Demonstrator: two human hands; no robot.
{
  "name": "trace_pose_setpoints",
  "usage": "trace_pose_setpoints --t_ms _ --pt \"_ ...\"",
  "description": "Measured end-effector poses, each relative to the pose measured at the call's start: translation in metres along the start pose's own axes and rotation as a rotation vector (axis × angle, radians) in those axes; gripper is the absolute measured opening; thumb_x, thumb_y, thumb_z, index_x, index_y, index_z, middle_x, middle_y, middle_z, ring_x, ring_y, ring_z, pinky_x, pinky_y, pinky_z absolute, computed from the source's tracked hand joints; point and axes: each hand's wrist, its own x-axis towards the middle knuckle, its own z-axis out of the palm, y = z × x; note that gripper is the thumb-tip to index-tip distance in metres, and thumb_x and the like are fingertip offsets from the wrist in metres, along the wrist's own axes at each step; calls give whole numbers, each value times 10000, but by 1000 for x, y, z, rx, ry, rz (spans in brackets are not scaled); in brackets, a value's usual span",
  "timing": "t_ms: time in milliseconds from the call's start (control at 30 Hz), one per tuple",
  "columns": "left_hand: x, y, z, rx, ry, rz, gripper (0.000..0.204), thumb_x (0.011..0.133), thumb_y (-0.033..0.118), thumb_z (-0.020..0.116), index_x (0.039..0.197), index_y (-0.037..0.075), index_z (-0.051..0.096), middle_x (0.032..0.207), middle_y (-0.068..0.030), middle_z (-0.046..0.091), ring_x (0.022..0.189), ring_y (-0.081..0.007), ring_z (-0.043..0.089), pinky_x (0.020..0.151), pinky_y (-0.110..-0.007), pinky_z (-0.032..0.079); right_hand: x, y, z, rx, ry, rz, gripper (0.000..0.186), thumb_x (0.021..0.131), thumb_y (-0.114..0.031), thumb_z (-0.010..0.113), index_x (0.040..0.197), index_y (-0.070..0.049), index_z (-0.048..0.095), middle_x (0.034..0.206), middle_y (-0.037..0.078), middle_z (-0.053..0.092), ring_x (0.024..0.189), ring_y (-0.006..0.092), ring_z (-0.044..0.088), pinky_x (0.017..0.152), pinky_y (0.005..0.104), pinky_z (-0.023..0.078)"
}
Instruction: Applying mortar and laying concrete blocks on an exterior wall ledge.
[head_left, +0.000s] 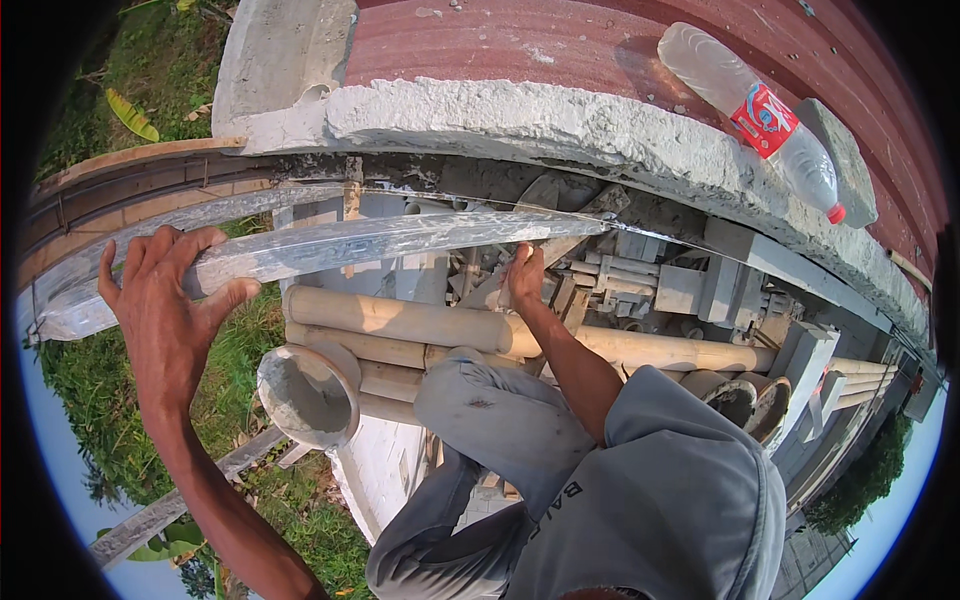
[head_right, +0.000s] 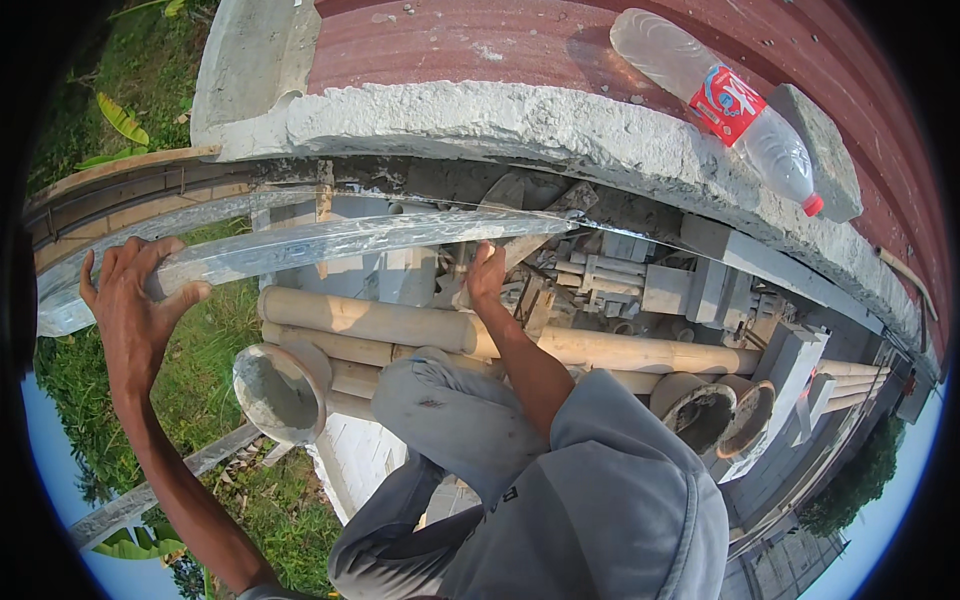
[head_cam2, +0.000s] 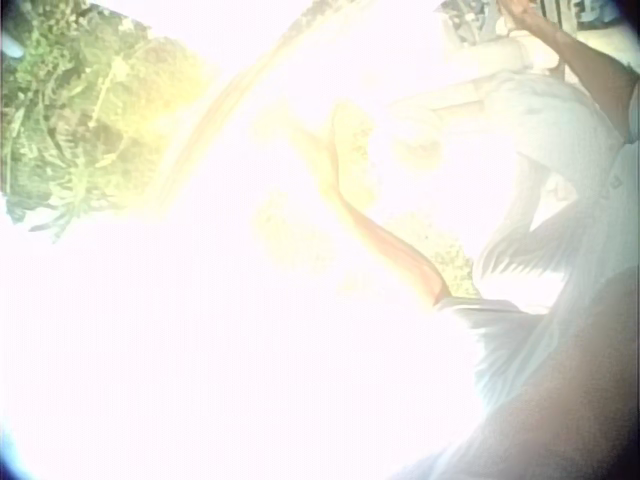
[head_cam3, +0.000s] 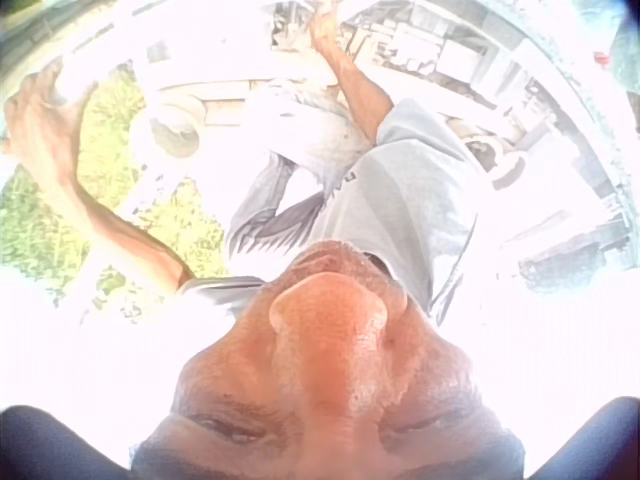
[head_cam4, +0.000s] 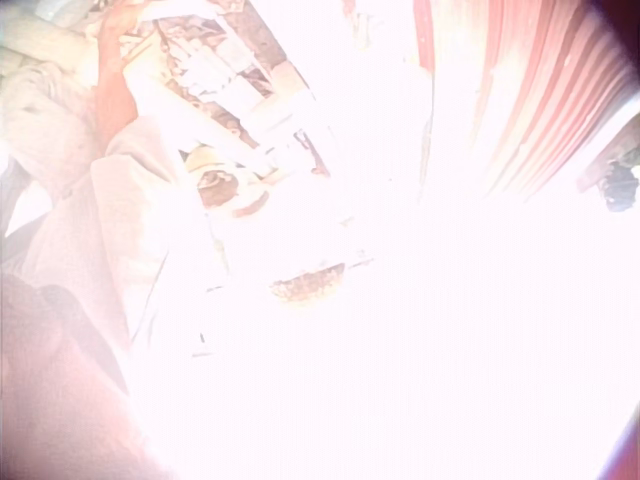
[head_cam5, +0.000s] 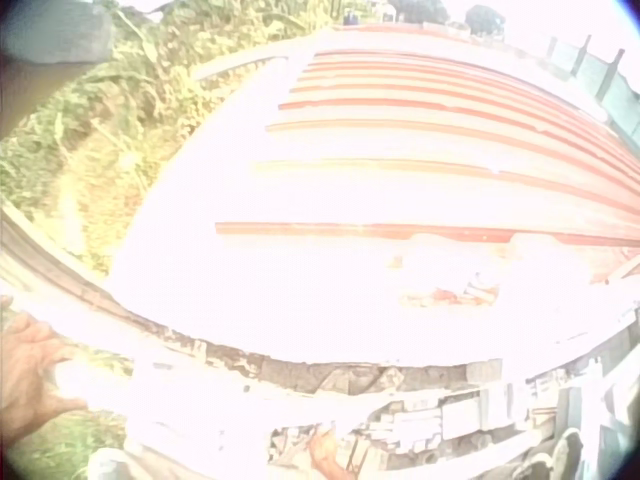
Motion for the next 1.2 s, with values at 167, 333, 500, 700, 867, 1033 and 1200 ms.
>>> trace_pose_setpoints --t_ms 167,333,500,700,867,1033,1200 --pt "-3 -6 4 9 42 36 568 601 374 848 1083 114 698 917 -56 577 1017 -261 550 1166 -490 162 -30 -33 4 549 180 183 360 1030 -447 389 1076 -92 420 729 76 507 493 173 507 400 335 472" --pt "-2 -6 3 12 16 21 576 612 413 838 1082 111 699 930 -63 584 1024 -266 552 1163 -490 164 -41 -45 6 474 -145 246 401 1026 -484 388 1111 -96 441 721 67 506 500 164 499 422 337 477" --pt "-2 -6 3 11 14 23 561 616 418 835 1070 115 704 949 -66 596 1025 -275 554 1162 -492 163 -32 -48 0 328 -461 400 424 1018 -498 393 1121 -95 473 709 41 519 512 151 501 456 308 481" --pt "-2 -6 4 12 14 19 566 611 426 838 1066 116 704 966 -67 612 1040 -276 554 1165 -491 158 -19 -35 -19 476 -3 295 388 1024 -480 367 1062 -103 453 713 56 524 496 159 515 421 338 495" --pt "-4 -3 -3 -1 -24 -10 570 613 431 839 1066 113 704 978 -71 618 1054 -275 554 1165 -492 156 -32 -39 -31 348 -175 284 381 1028 -473 370 1077 -103 444 710 57 517 504 165 513 431 349 494" --pt "-2 -5 -1 23 -16 3 562 616 419 840 1069 115 704 990 -82 622 1053 -274 555 1163 -485 152 -25 -44 -27 424 -313 418 409 1019 -496 382 1035 -98 471 707 45 517 500 166 501 455 344 478" --pt "-2 -5 0 8 -20 4 561 619 419 839 1072 116 705 1007 -86 623 1059 -282 555 1161 -486 156 1 -49 -60 633 -134 300 388 1021 -488 357 1018 -124 491 712 30 509 532 155 498 473 316 474"
